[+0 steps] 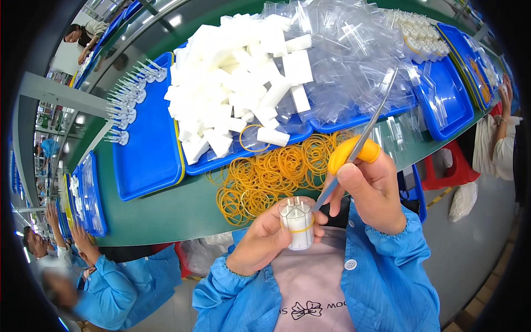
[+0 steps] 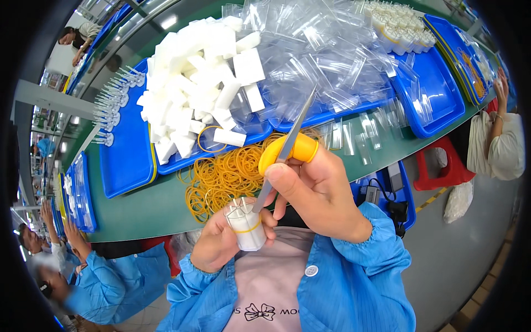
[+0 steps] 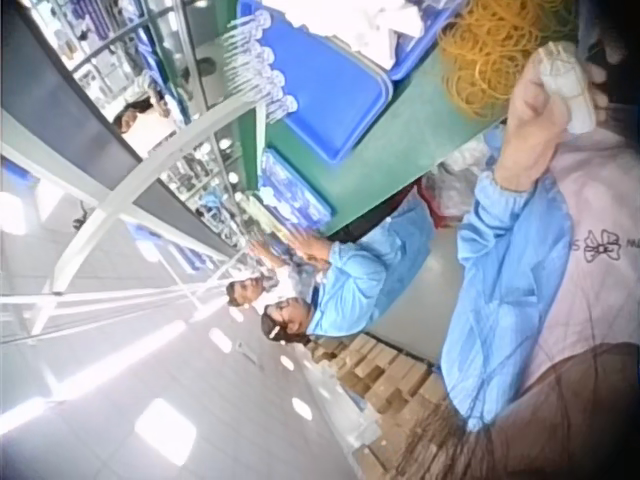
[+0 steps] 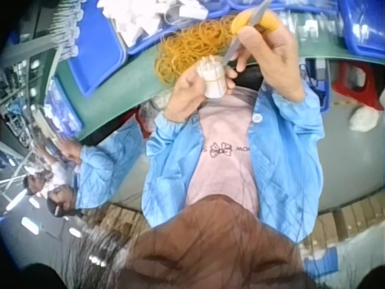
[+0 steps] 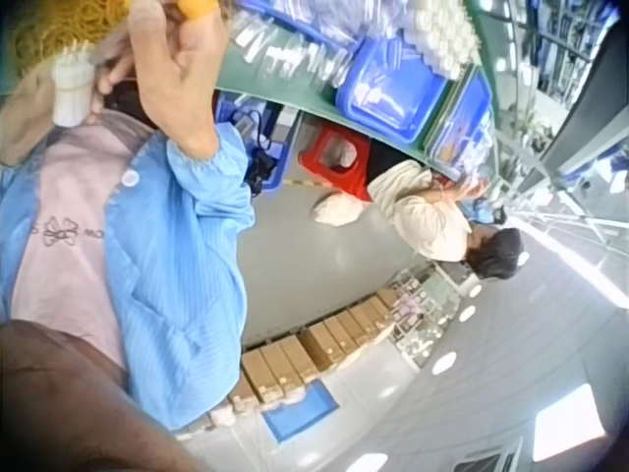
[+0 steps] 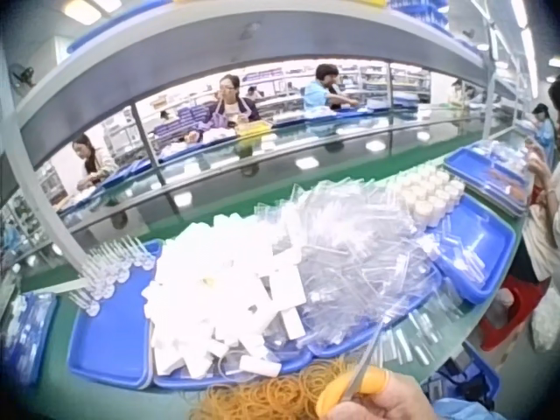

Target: The person assembles small white plastic components by inserting them into a clear plastic holder. They then secure the components in the holder using a yellow rubber band and a yellow-handled tool. The process is repeated for multiple sets of components.

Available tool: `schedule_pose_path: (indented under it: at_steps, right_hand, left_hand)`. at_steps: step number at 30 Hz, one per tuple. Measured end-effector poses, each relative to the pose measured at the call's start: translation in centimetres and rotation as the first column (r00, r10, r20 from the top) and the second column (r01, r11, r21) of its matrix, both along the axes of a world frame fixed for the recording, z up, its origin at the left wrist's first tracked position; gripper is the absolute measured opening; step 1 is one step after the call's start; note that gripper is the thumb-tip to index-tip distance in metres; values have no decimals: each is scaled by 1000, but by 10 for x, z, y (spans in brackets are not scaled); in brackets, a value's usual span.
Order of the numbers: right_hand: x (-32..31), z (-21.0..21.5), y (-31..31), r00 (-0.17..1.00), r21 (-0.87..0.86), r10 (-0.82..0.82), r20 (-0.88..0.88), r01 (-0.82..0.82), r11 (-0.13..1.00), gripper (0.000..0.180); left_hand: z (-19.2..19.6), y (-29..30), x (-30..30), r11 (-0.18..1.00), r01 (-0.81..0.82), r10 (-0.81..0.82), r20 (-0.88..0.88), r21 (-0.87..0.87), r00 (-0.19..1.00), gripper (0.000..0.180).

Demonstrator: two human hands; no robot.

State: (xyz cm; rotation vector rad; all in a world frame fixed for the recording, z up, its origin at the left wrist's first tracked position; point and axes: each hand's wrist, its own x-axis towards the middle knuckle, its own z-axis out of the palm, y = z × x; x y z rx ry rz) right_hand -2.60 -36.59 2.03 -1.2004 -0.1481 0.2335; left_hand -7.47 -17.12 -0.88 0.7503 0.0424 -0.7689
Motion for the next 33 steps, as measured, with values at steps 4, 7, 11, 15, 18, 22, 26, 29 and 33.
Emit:
schedule_pose_path:
  at_steps: [4, 7, 11, 15, 18, 22, 26, 29, 33]
  right_hand:
    - [0, 0, 4, 1000, 0, 14, 17, -14, 1000, 22]
    - [0, 3, 5, 1000, -3, 23, 15, -23, 1000, 21]
    - [-1, 2, 5, 1000, -24, 25, 10, -25, 999, 20]
    - [-2, 0, 4, 996, -48, 81, 22, -80, 996, 19]
    - [-4, 4, 5, 999, -44, -32, 38, 33, 998, 20]
    - [-1, 7, -7, 952, -476, -9, 305, 161, 864, 13]
    - [-7, 3, -8, 687, -893, 576, 443, 284, 349, 14]
    - [-19, -15, -8, 630, -926, 695, 347, 346, 149, 13]
    - [-16, -27, -8, 607, -915, 707, 363, 375, 149, 12]
  left_hand:
    - [-6, 4, -1, 999, 33, -32, 30, -35, 999, 72]
    - [-4, 4, 2, 998, 47, -47, -7, -51, 999, 72]
    - [-3, 1, 4, 998, 53, -53, 3, -38, 999, 71]
    - [-3, 0, 3, 999, 14, -14, 15, -31, 1000, 70]
    - [-6, 2, 0, 997, -37, 41, 49, -73, 998, 69]
    - [-6, 15, 2, 959, -198, 203, 4, -202, 979, 65]
    - [-1, 35, 7, 855, -387, 427, 44, -346, 903, 63]
    - [1, 48, 9, 806, -462, 524, 84, -370, 847, 60]
    - [2, 55, 11, 783, -481, 551, 80, -393, 831, 60]
